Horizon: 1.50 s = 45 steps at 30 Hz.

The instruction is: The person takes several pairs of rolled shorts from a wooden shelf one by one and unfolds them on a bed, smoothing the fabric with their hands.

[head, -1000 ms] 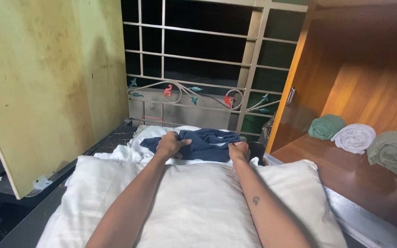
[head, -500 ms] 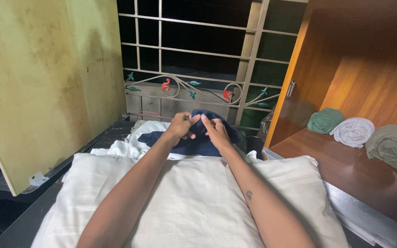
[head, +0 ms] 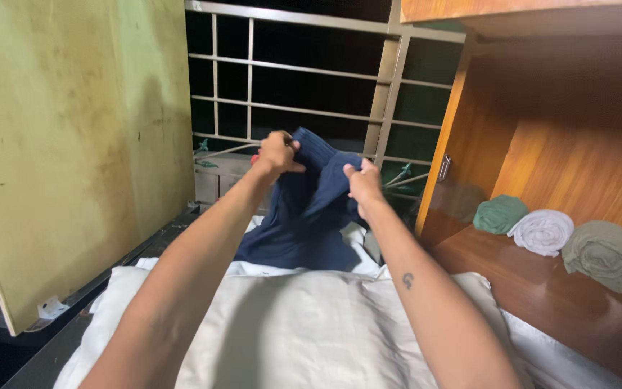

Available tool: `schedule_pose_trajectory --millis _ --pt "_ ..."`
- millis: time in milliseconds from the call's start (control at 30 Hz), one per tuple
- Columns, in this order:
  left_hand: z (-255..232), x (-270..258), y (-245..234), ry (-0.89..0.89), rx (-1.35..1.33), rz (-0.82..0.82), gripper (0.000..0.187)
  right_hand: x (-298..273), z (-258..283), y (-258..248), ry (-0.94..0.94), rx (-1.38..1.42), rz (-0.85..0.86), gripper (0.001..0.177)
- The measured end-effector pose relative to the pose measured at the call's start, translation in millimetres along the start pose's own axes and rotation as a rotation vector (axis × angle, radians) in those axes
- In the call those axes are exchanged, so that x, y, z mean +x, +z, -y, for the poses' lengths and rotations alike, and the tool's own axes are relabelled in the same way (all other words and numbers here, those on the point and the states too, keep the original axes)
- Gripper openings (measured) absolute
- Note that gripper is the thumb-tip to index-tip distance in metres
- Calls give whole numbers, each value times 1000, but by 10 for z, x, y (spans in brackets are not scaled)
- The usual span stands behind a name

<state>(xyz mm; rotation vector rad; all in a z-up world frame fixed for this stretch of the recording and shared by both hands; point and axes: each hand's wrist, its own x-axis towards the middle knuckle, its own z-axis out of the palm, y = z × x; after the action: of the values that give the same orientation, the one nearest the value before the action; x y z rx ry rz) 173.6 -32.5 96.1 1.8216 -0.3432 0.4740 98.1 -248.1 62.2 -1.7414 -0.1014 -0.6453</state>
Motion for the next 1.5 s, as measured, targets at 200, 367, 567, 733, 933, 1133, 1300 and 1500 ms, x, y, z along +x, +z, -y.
schedule_pose_trajectory --millis 200,367,567,733,933,1133,1300,1500 --pt "-581 52 -781 45 -202 -208 30 504 304 -504 -61 -11 -246 58" --pt "-739 69 -1413 14 -175 -359 28 686 541 -1012 -33 -7 -298 52" --pt "-695 241 -1832 94 -145 -372 22 728 802 -1296 -13 67 -226 52" --pt "-842 172 -1931 125 -99 -399 21 733 952 -1228 -41 172 -192 51" --pt "-941 252 -2010 -18 -93 -311 32 536 1174 -1231 -4 190 -35 36" --pt "-879 591 -2162 -71 -327 -227 26 776 1061 -1249 27 446 197 15" --pt "-743 720 -2228 -122 -262 -278 24 931 973 -1203 154 514 111 12" --pt "-612 716 -2015 -238 -60 -297 32 959 846 -893 283 219 13 27"
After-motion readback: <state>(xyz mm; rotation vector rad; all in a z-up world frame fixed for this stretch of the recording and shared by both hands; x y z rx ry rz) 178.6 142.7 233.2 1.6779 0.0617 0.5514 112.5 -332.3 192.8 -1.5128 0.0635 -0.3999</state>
